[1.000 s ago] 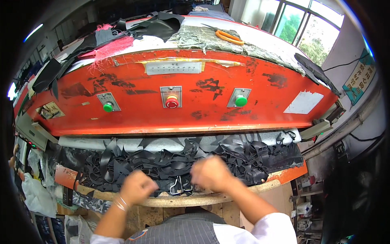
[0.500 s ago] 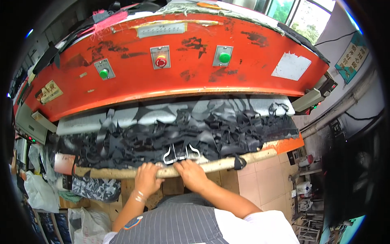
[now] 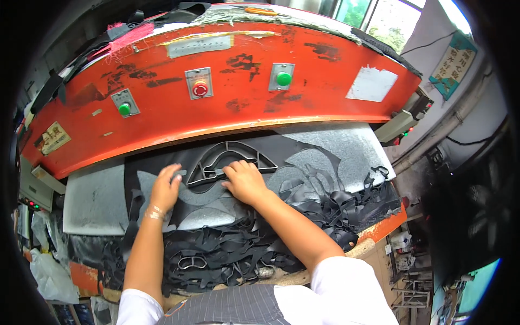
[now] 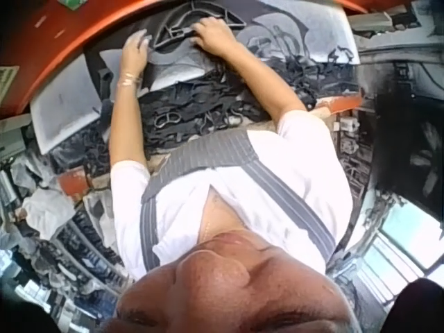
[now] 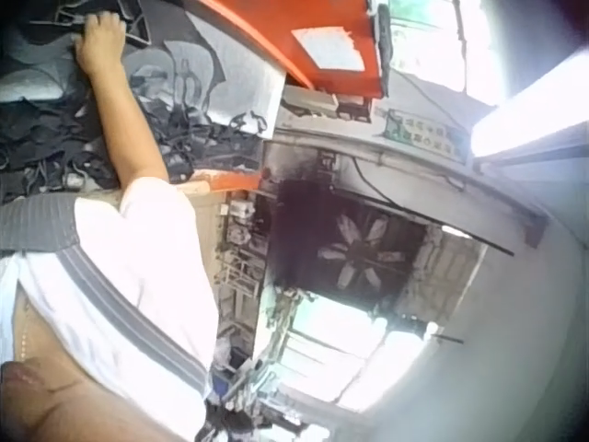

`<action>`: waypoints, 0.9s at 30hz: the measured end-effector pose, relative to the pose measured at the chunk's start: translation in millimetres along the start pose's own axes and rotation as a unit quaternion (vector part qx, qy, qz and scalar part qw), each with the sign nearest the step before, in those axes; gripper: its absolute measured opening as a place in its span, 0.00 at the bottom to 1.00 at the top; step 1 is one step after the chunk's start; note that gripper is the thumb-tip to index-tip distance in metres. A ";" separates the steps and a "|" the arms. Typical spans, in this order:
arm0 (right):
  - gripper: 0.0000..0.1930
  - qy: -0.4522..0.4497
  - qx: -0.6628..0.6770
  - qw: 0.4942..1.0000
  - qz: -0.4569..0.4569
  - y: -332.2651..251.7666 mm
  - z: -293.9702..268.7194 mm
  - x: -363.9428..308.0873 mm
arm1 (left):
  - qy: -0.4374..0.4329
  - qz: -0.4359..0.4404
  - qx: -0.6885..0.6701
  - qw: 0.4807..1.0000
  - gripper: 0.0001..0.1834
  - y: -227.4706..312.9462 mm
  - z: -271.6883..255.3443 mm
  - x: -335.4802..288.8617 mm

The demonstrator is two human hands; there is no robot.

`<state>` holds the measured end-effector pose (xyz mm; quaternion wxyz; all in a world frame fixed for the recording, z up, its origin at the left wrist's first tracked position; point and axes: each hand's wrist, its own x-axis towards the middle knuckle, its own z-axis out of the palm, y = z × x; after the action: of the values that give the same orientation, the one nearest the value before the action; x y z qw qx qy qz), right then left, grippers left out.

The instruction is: Cutting out shoe upper components from leather sheets using a hydraulic clicker press and metal dies.

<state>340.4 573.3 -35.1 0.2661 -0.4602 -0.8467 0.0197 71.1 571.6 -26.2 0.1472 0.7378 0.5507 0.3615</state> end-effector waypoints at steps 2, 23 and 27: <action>0.14 -0.042 -0.053 0.998 -0.012 8.1 21.9 22.6 | -0.015 -0.033 0.035 0.999 0.19 -35.4 18.7 31.0; 0.06 0.142 0.405 0.860 0.276 83.0 -216.2 -136.1 | -0.094 -0.022 0.003 0.995 0.35 79.4 76.5 35.9; 0.08 0.067 0.412 0.879 0.230 43.5 -222.6 -150.6 | -0.148 -0.064 -0.511 0.845 0.47 240.9 145.3 -25.0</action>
<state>543.6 432.2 78.6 0.4760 -0.4909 -0.6123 0.3968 339.1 490.6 11.8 0.6057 0.5658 0.3063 0.4682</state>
